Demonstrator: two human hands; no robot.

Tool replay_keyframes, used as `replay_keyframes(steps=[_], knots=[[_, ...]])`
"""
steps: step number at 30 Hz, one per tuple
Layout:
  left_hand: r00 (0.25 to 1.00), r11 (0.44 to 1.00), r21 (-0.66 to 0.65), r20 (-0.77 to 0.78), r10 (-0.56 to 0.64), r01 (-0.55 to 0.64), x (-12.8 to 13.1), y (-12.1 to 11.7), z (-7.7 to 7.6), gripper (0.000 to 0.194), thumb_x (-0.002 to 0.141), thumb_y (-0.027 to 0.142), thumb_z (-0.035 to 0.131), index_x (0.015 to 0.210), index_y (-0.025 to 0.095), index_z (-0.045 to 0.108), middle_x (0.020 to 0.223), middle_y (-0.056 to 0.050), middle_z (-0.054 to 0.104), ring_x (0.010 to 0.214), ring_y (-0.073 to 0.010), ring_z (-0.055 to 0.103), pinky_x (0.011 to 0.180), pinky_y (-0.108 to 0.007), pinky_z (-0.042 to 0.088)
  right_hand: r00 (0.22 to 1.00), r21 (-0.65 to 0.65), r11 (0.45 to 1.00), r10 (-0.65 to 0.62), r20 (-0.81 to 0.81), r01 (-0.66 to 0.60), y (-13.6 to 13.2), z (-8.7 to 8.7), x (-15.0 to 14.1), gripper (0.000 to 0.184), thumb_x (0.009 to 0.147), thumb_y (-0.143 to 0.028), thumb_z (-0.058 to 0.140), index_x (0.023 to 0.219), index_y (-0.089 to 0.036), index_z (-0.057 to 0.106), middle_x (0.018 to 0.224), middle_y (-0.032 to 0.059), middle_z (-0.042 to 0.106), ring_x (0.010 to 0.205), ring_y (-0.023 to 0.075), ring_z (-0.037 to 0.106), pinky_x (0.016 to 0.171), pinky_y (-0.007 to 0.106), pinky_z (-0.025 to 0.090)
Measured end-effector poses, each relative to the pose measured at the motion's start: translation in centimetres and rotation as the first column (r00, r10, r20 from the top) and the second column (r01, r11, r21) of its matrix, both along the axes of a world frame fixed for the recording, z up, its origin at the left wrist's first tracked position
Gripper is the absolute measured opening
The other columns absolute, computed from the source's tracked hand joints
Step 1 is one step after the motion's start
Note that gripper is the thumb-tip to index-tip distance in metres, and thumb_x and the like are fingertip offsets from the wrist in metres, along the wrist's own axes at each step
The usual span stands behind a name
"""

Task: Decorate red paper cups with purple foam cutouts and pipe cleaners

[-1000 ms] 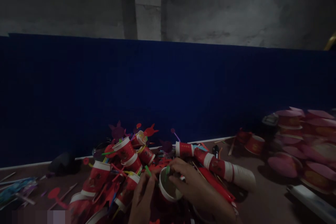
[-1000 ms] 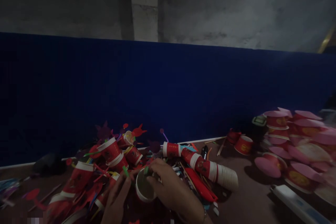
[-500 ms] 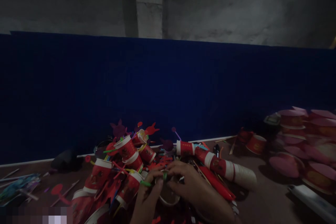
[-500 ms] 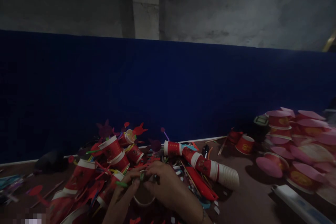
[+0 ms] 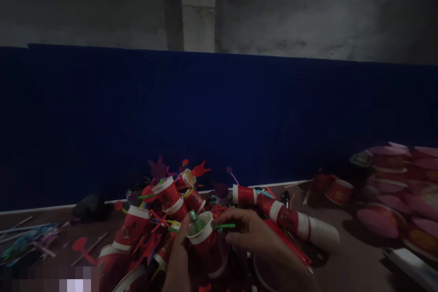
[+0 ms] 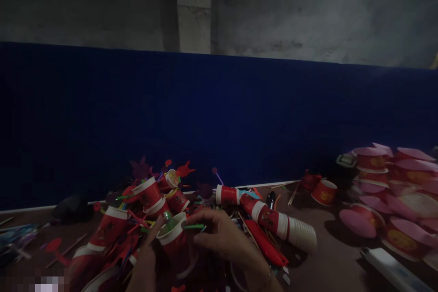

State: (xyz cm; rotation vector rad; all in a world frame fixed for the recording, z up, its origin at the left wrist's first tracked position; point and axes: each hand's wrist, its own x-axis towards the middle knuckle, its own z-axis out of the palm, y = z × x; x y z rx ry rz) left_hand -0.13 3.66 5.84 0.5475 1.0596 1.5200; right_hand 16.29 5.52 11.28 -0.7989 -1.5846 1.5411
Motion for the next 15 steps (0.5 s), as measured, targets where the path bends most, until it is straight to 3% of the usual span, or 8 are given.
replay_keyframes(steps=[3, 6, 9, 13, 15], knots=[[0.998, 0.998, 0.007, 0.039, -0.058, 0.058, 0.1, 0.6, -0.1, 0.025, 0.062, 0.045, 0.069, 0.068, 0.021, 0.067, 0.061, -0.001, 0.068, 0.073, -0.0219, 0.065, 0.073, -0.031, 0.048, 0.996, 0.060, 0.995, -0.085, -0.010, 0.086, -0.2, 0.4, -0.4, 0.013, 0.067, -0.027, 0.070, 0.076, -0.018, 0.072, 0.082, 0.0020, 0.064, 0.074, 0.0142, 0.058, 0.068, 0.024, 0.044], [0.984, 0.984, 0.025, 0.026, -0.177, 0.176, -0.6, 1.9, -0.7, 0.033, 0.050, 0.049, 0.074, 0.065, 0.020, 0.066, 0.063, -0.003, 0.069, 0.071, -0.0249, 0.065, 0.069, -0.035, 0.049, 0.989, 0.053, 0.989, -0.134, -0.058, 0.137, -0.5, 0.8, -0.9, 0.020, 0.072, -0.037, 0.067, 0.074, -0.017, 0.070, 0.075, 0.0010, 0.062, 0.068, 0.0127, 0.055, 0.064, 0.023, 0.042], [0.975, 0.975, 0.022, -0.013, -0.222, 0.223, -1.6, 3.2, -1.3, 0.035, 0.039, 0.045, 0.080, 0.056, 0.019, 0.063, 0.061, -0.005, 0.068, 0.069, -0.0266, 0.064, 0.067, -0.036, 0.049, 0.988, 0.082, 0.987, -0.135, -0.078, 0.141, -0.7, 0.8, -1.2, 0.026, 0.076, -0.042, 0.062, 0.070, -0.016, 0.066, 0.072, 0.0005, 0.060, 0.069, 0.0127, 0.053, 0.066, 0.023, 0.041], [0.973, 0.974, 0.063, -0.082, -0.214, 0.219, -1.7, 2.9, -1.5, 0.030, 0.045, 0.044, 0.079, 0.055, 0.020, 0.064, 0.060, -0.004, 0.066, 0.075, -0.0253, 0.062, 0.074, -0.034, 0.046, 0.985, -0.037, 0.987, -0.160, -0.069, 0.157, -0.6, 0.4, -1.3, 0.031, 0.077, -0.047, 0.059, 0.069, -0.017, 0.061, 0.062, -0.0029, 0.055, 0.059, 0.0104, 0.049, 0.059, 0.021, 0.041], [0.971, 0.970, 0.094, -0.104, -0.214, 0.224, -1.1, 2.1, -1.4, 0.031, 0.049, 0.047, 0.077, 0.058, 0.019, 0.066, 0.065, -0.004, 0.066, 0.077, -0.0242, 0.061, 0.075, -0.033, 0.045, 0.983, -0.009, 0.984, -0.178, -0.049, 0.178, -0.5, 0.4, -1.2, 0.033, 0.076, -0.049, 0.059, 0.067, -0.017, 0.060, 0.062, -0.0032, 0.055, 0.058, 0.0103, 0.049, 0.058, 0.021, 0.041]])
